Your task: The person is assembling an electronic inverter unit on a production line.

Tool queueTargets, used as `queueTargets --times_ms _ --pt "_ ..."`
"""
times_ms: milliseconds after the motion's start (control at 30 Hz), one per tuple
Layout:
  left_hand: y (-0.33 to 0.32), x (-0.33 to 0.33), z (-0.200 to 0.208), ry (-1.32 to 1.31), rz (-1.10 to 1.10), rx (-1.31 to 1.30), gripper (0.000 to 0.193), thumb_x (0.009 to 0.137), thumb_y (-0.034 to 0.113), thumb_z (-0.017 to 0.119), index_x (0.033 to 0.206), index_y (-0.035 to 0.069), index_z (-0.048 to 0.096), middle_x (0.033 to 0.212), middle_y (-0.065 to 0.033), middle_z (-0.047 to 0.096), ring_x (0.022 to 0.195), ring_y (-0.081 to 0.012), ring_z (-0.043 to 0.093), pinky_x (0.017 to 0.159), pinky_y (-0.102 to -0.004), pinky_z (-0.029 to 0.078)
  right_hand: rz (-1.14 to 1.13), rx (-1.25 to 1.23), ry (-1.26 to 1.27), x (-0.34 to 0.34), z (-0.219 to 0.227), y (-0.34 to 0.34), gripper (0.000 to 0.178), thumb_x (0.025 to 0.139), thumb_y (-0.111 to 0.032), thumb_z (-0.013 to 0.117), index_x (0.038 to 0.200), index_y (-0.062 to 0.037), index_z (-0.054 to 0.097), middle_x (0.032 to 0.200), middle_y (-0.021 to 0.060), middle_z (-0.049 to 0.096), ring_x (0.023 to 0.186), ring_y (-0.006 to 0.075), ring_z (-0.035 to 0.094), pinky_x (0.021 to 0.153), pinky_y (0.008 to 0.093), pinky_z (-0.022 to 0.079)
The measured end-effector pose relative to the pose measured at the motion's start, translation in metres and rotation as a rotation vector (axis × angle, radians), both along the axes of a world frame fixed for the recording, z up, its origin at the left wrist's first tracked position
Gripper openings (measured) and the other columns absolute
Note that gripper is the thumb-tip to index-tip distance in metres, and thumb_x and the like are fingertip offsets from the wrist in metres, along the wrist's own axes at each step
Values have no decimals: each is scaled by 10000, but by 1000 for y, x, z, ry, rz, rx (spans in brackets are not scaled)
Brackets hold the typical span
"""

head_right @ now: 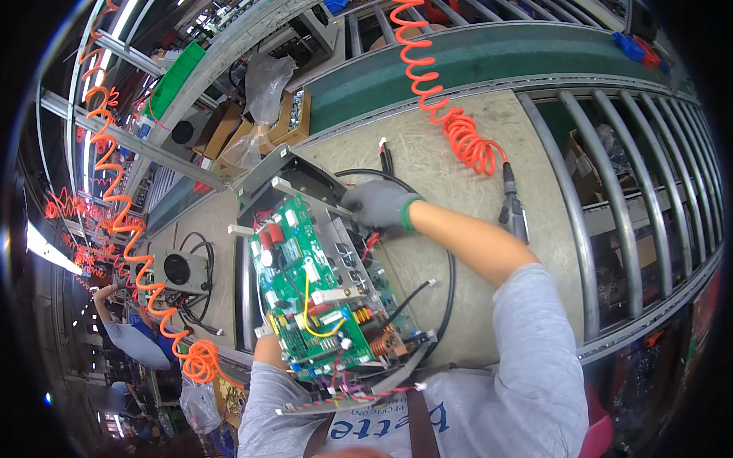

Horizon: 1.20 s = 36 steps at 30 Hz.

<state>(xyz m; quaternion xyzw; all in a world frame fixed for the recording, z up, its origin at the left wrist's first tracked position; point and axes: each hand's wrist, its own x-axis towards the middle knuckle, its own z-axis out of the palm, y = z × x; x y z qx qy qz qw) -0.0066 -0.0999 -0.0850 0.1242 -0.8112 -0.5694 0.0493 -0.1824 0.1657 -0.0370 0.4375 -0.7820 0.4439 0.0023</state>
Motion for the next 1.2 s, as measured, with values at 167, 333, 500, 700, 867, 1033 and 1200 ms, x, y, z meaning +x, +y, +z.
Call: queueTargets --times_ms 167,333,500,700,867,1033,1200 --pt "11 -32 -3 -21 19 154 247 866 178 633 1039 6 673 903 -92 706 809 -162 656 727 -318 520 158 331 -117 -4 -5 -7 229 774 -220 670 971 -103 665 937 141 670 897 323 642 778 424 483" --pt "18 -25 -12 -27 1 315 245 871 172 629 1043 2 669 909 -90 704 814 -158 652 728 -317 520 219 375 -68 -10 -8 -3 272 773 -237 659 1000 -91 635 925 175 645 884 362 625 764 454 479" --pt "17 -46 -13 -9 6 485 244 875 167 625 1047 -2 666 916 -87 703 820 -154 649 728 -316 520 103 373 275 -4 -1 6 229 808 -324 620 889 -110 632 876 147 631 925 320 603 788 456 464" --pt "9 -45 -16 36 38 684 242 881 161 621 1052 -6 662 924 -84 701 826 -149 645 730 -315 521 112 330 88 0 -9 6 229 816 -311 615 928 -111 627 896 171 625 934 354 589 794 468 459" --pt "10 -42 -24 51 117 884 241 886 155 617 1056 -10 658 931 -82 699 831 -144 642 730 -314 521 61 529 129 4 4 3 254 800 -280 620 994 -116 635 937 206 643 894 377 622 776 482 480" --pt "-7 -30 -40 66 -48 -237 245 944 139 554 1112 -27 619 998 -79 671 888 -179 645 755 -308 531 5 539 69 9 5 1 248 783 -239 621 1019 -170 650 930 182 652 877 369 626 748 475 490" --pt "9 -33 -14 82 48 609 322 924 188 589 1175 -13 607 1029 -85 672 939 -196 646 803 -305 516 -27 512 118 5 -2 -2 330 790 -324 629 1056 -130 626 901 187 662 850 379 635 749 482 490"
